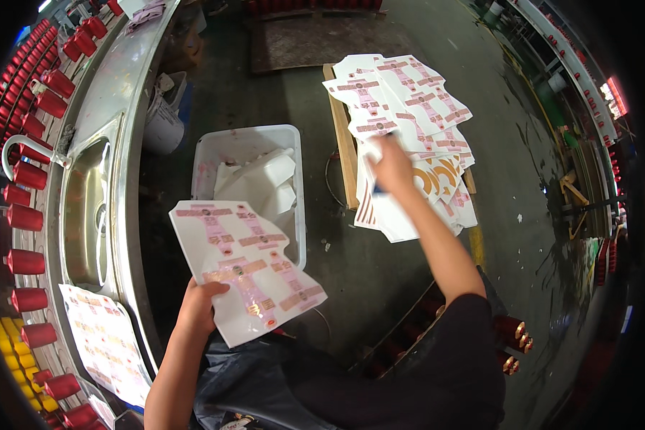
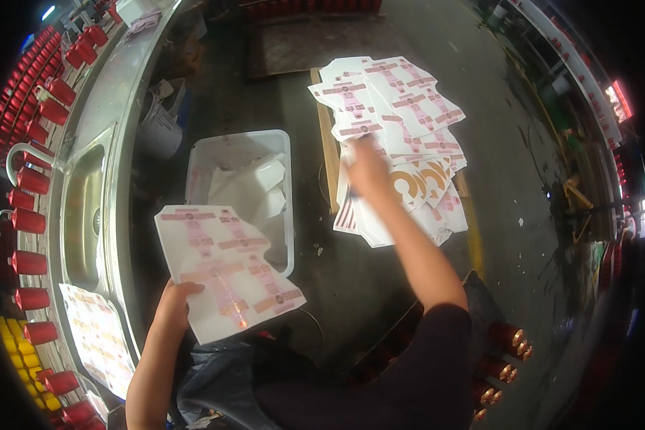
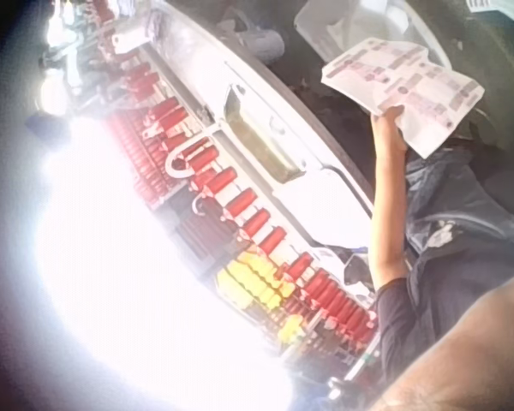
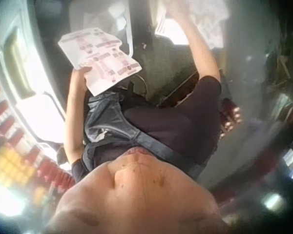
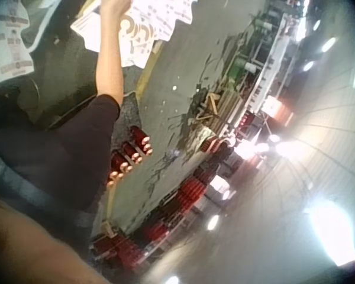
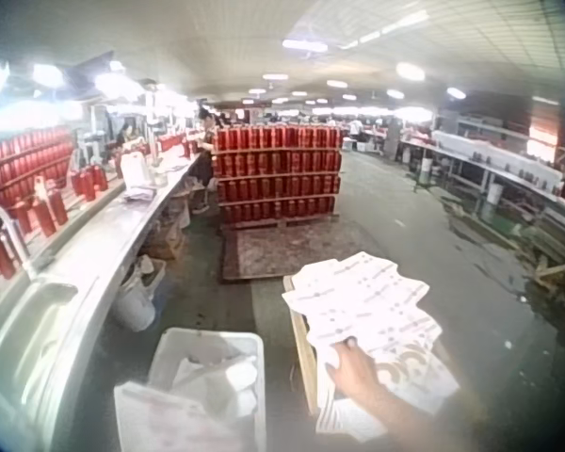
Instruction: The person applies gold crescent-shaped stickers and rectangular paper labels to red cylindrical bottles. They wipe the bottle surface, peel and position the stickers, smooth them with a tool, and place the finished bottle on a rack.
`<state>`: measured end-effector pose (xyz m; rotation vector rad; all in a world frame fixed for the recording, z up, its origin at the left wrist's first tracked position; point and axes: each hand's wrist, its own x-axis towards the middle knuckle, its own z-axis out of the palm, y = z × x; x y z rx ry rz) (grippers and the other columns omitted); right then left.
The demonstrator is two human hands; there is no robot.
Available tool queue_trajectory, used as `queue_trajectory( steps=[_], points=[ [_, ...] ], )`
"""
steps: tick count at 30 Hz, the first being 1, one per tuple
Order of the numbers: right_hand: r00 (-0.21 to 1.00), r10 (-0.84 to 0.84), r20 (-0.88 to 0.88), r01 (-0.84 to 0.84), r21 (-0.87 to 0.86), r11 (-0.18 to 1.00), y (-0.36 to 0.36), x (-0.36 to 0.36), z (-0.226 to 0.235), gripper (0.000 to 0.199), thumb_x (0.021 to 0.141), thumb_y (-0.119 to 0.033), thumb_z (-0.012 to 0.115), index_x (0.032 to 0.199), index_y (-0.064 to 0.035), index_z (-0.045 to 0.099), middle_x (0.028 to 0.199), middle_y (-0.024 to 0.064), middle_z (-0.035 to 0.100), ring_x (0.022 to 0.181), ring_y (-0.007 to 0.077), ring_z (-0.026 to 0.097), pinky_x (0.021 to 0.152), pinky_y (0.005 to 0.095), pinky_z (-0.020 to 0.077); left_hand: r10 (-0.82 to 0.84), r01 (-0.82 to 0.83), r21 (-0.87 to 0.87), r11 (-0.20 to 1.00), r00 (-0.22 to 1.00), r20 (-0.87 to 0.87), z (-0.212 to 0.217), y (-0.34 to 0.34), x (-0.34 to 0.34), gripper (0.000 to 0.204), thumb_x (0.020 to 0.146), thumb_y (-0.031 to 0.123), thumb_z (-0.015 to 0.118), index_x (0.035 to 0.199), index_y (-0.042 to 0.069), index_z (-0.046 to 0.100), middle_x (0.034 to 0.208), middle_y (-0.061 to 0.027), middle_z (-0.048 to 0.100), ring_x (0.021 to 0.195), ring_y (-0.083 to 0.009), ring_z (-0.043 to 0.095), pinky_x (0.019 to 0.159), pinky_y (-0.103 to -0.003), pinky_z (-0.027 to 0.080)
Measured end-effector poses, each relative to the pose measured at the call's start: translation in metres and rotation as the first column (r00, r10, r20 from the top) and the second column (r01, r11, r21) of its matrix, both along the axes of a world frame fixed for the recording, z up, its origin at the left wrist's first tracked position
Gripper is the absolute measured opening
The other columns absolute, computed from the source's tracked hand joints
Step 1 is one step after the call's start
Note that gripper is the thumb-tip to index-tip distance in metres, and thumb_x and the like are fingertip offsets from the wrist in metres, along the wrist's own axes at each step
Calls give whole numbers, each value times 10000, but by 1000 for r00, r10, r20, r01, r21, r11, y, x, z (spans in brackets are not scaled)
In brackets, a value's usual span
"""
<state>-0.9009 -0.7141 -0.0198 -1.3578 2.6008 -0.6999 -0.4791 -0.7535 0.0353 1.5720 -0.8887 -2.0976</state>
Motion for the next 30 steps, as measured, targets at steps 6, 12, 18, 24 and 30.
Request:
queue_trajectory(
  steps=[6,12,18,24,30],
  points=[
    [872,-363,-327,471,359,806,-2,-191,-50,614,768,-340,777,1282,-73,571,1361,191,512,1112,364,649,902,461,555,136,-136,1,991,988,76,11,23,23,534,768,-45,547,1301,-61,512,1145,-188,635,1019,-318,651,885,-422,545],
    [923,-246,-297,357,416,836,-5,-246,-69,570,740,-354,773,1208,-53,653,1236,200,624,1130,352,643,926,444,541,220,-224,42,974,973,68,5,39,41,617,739,-86,537,1349,-70,444,1225,-251,596,1084,-395,644,928,-507,549],
    [923,93,-373,133,537,833,-16,-277,-97,351,779,-280,704,1042,-49,718,1066,187,715,1005,342,695,853,452,559,229,-231,28,972,971,62,5,41,41,611,735,-55,548,1339,-76,456,1205,-244,609,1057,-383,657,924,-493,552],
    [823,186,-537,84,439,895,-18,-270,-98,146,834,-136,613,858,-49,728,882,180,721,865,364,711,763,462,568,239,-241,19,970,968,82,12,43,37,606,732,-45,543,1332,-81,468,1191,-246,620,1038,-383,663,923,-494,553],
    [823,317,-472,-92,439,894,-22,-231,-61,181,822,-157,572,816,-34,705,891,216,704,877,387,690,781,488,540,220,-221,29,975,975,22,5,41,44,602,730,-40,549,1325,-83,470,1191,-247,623,1036,-381,666,934,-494,549]
  ],
)
